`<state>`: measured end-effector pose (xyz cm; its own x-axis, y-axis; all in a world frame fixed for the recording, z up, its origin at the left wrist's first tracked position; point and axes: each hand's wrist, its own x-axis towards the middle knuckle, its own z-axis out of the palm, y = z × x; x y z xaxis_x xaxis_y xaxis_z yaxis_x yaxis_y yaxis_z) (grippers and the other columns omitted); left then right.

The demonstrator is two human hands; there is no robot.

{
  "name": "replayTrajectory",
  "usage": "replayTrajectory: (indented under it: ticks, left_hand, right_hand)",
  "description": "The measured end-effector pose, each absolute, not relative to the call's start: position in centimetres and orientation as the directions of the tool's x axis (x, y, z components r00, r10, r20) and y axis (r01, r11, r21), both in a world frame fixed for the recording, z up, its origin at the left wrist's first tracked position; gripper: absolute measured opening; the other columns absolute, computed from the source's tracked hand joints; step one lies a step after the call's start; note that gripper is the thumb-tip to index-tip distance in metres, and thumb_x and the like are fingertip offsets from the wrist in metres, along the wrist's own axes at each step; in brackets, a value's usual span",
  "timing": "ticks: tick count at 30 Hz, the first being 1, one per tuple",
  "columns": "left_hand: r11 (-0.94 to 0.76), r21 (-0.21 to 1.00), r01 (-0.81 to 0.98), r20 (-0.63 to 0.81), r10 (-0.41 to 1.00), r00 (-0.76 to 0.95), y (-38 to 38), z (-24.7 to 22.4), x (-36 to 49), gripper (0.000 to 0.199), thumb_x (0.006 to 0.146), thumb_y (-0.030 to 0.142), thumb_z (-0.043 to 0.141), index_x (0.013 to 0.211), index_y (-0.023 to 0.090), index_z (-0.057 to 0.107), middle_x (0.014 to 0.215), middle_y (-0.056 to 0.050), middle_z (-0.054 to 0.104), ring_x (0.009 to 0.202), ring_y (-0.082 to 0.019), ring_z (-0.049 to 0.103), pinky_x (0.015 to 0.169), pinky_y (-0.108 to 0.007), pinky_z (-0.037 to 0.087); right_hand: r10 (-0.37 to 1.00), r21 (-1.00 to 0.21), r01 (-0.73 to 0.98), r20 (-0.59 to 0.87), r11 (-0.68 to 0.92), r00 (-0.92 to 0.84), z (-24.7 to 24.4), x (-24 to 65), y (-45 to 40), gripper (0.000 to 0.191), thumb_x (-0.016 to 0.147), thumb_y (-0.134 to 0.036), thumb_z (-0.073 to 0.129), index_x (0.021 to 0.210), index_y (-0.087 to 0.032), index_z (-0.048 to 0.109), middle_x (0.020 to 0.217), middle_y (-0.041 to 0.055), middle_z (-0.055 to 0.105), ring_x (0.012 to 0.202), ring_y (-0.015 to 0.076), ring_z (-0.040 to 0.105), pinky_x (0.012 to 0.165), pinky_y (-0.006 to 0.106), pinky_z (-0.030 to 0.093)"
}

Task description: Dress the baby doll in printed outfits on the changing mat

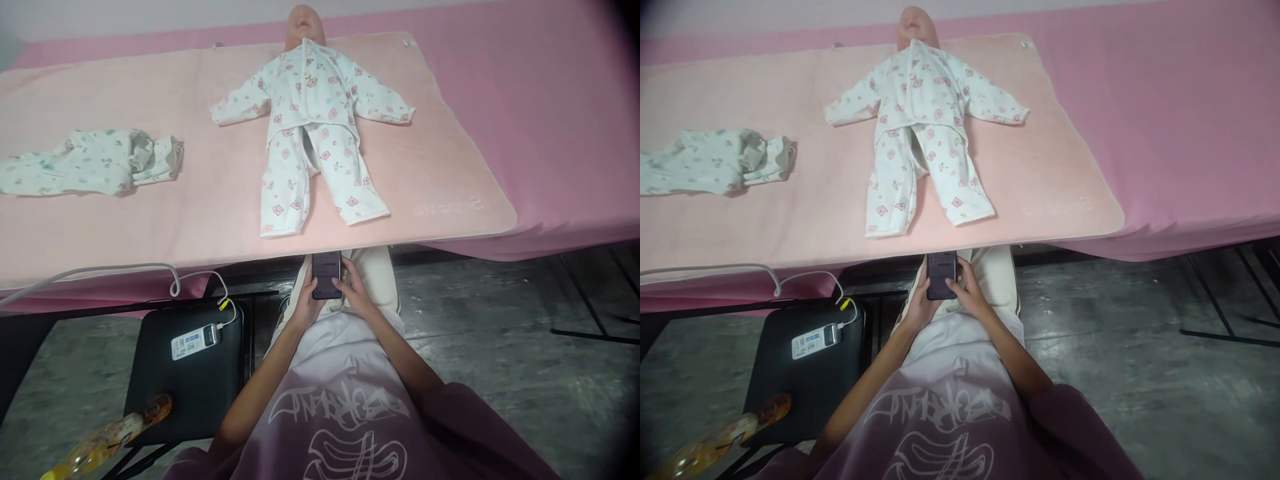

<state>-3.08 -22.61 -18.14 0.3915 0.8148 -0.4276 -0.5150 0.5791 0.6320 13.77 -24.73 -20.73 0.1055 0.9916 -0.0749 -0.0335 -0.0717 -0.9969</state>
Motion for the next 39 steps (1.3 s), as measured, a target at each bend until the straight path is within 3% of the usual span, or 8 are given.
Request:
replayTrajectory:
  ticks: [7,11,16,21,27,31,39]
  left_hand:
    - [0.589,0.618,-0.521,-0.411,0.807,0.424,-22.5,-17.9,-3.2,0.094,0.1,0.04,0.078,0.182,0.038,0.033,0.174,-0.007,0.057,0.164,-0.036,0.052,0.136,-0.056,0.041]
    - [0.582,0.635,-0.508,-0.399,0.81,0.429,-22.5,-17.9,-3.3,0.091,0.098,0.037,0.08,0.179,0.038,0.04,0.172,-0.007,0.058,0.162,-0.036,0.053,0.134,-0.055,0.043]
    - [0.585,0.638,-0.501,-0.399,0.807,0.435,-22.4,-18.2,-3.3,0.091,0.095,0.036,0.084,0.176,0.04,0.044,0.17,-0.005,0.06,0.158,-0.034,0.058,0.132,-0.052,0.045]
    - [0.581,0.654,-0.485,-0.396,0.809,0.435,-22.5,-18.1,-3.3,0.106,0.091,0.033,0.086,0.181,0.042,0.031,0.172,-0.006,0.058,0.156,-0.033,0.059,0.132,-0.052,0.046]
    - [0.582,0.662,-0.472,-0.397,0.807,0.438,-22.5,-17.7,-3.2,0.103,0.093,0.034,0.087,0.181,0.039,0.033,0.174,-0.009,0.056,0.162,-0.036,0.053,0.133,-0.055,0.044]
    - [0.586,0.645,-0.491,-0.39,0.805,0.447,-22.4,-17.7,-3.2,0.102,0.094,0.034,0.088,0.18,0.039,0.034,0.173,-0.011,0.056,0.161,-0.037,0.054,0.133,-0.056,0.043]
    - [0.586,0.658,-0.473,-0.386,0.802,0.457,-22.3,-18.0,-3.4,0.101,0.096,0.036,0.087,0.181,0.041,0.032,0.171,-0.01,0.059,0.159,-0.036,0.056,0.132,-0.056,0.045]
  right_hand:
    - [0.992,-0.995,-0.043,-0.091,-0.088,0.084,-20.9,13.9,-25.0,0.08,0.101,-0.056,0.074,0.17,-0.03,0.045,0.169,0.0118,0.05,0.161,0.033,0.046,0.139,0.053,0.033]
    - [0.993,-0.995,-0.047,-0.088,-0.084,0.079,-20.7,13.9,-24.9,0.078,0.101,-0.053,0.075,0.169,-0.03,0.045,0.169,0.0119,0.051,0.161,0.0325,0.047,0.139,0.053,0.034]
    - [0.989,-0.997,-0.038,-0.076,-0.072,0.127,-20.3,13.3,-24.8,0.078,0.1,-0.059,0.077,0.166,-0.03,0.047,0.165,0.0131,0.053,0.154,0.0328,0.053,0.132,0.051,0.044]
    - [0.969,-0.994,0.022,-0.102,-0.109,0.224,-20.6,12.4,-24.4,0.075,0.097,-0.06,0.079,0.158,-0.027,0.052,0.154,0.0145,0.059,0.138,0.0315,0.063,0.117,0.047,0.056]
    - [0.985,-0.995,-0.048,-0.095,-0.089,0.143,-21.1,13.5,-24.6,0.067,0.105,-0.062,0.066,0.162,-0.03,0.052,0.162,0.0107,0.058,0.154,0.0308,0.053,0.132,0.049,0.043]
    - [0.996,-0.997,-0.041,-0.07,-0.068,0.052,-21.1,14.6,-25.0,0.076,0.101,-0.062,0.074,0.166,-0.032,0.05,0.169,0.0095,0.052,0.163,0.0312,0.045,0.141,0.051,0.031]
    - [0.999,-0.999,0.013,-0.049,-0.049,0.014,-21.0,14.8,-25.0,0.087,0.097,-0.057,0.081,0.172,-0.031,0.045,0.172,0.0111,0.047,0.166,0.031,0.041,0.142,0.05,0.028]
